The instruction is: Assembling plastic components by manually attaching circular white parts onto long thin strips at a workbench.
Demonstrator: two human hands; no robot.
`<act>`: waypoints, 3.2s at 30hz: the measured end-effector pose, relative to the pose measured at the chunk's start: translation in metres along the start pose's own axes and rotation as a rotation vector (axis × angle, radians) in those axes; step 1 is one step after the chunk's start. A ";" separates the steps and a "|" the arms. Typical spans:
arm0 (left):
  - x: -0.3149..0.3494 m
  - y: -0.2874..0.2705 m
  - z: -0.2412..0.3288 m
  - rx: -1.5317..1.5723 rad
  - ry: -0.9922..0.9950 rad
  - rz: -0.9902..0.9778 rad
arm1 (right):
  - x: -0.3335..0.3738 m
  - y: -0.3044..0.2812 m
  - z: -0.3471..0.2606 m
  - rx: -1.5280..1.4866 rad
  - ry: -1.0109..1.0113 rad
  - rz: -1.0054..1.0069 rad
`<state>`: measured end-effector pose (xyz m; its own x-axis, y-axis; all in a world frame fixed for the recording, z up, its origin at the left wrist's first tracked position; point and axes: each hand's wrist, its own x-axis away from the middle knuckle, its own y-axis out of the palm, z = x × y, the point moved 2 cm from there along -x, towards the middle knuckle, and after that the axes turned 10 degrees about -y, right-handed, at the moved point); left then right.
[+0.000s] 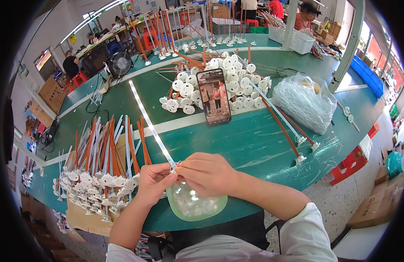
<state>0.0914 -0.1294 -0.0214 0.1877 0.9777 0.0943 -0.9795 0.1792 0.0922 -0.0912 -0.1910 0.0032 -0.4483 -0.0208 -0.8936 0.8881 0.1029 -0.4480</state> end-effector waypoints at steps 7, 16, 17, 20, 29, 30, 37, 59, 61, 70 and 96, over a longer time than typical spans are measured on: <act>-0.001 0.007 0.009 0.127 -0.031 0.029 | -0.001 -0.002 0.002 -0.014 -0.001 -0.015; -0.001 0.004 0.007 0.117 -0.031 -0.037 | 0.001 0.001 -0.002 0.037 0.036 0.000; -0.002 0.003 0.005 0.098 -0.010 -0.020 | 0.001 0.001 -0.002 0.037 0.038 0.000; -0.002 0.003 0.004 0.084 0.002 0.003 | 0.000 0.001 -0.003 0.040 0.047 -0.001; -0.005 0.002 0.006 0.129 -0.060 0.005 | -0.003 0.000 -0.001 0.030 0.104 -0.029; -0.005 0.001 0.005 0.119 -0.069 0.007 | -0.002 0.001 0.000 0.039 0.099 -0.036; -0.004 0.005 0.006 0.088 -0.019 0.042 | -0.004 0.002 0.000 0.036 0.094 -0.010; -0.004 0.001 -0.002 0.084 0.038 0.151 | 0.011 0.001 -0.003 -0.398 0.336 -1.053; -0.005 0.000 -0.002 0.085 0.035 0.158 | 0.007 -0.005 -0.005 -0.385 0.333 -0.776; -0.003 0.002 0.000 0.069 0.048 0.159 | 0.010 0.001 -0.002 -0.564 0.328 -0.924; 0.001 0.009 0.004 0.501 -0.012 -0.021 | 0.007 0.007 -0.007 -0.113 0.062 0.000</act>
<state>0.0826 -0.1274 -0.0163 0.2107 0.9726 0.0985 -0.8208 0.1213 0.5582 -0.0890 -0.1831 -0.0063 -0.4567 0.0405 -0.8887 0.8726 0.2146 -0.4387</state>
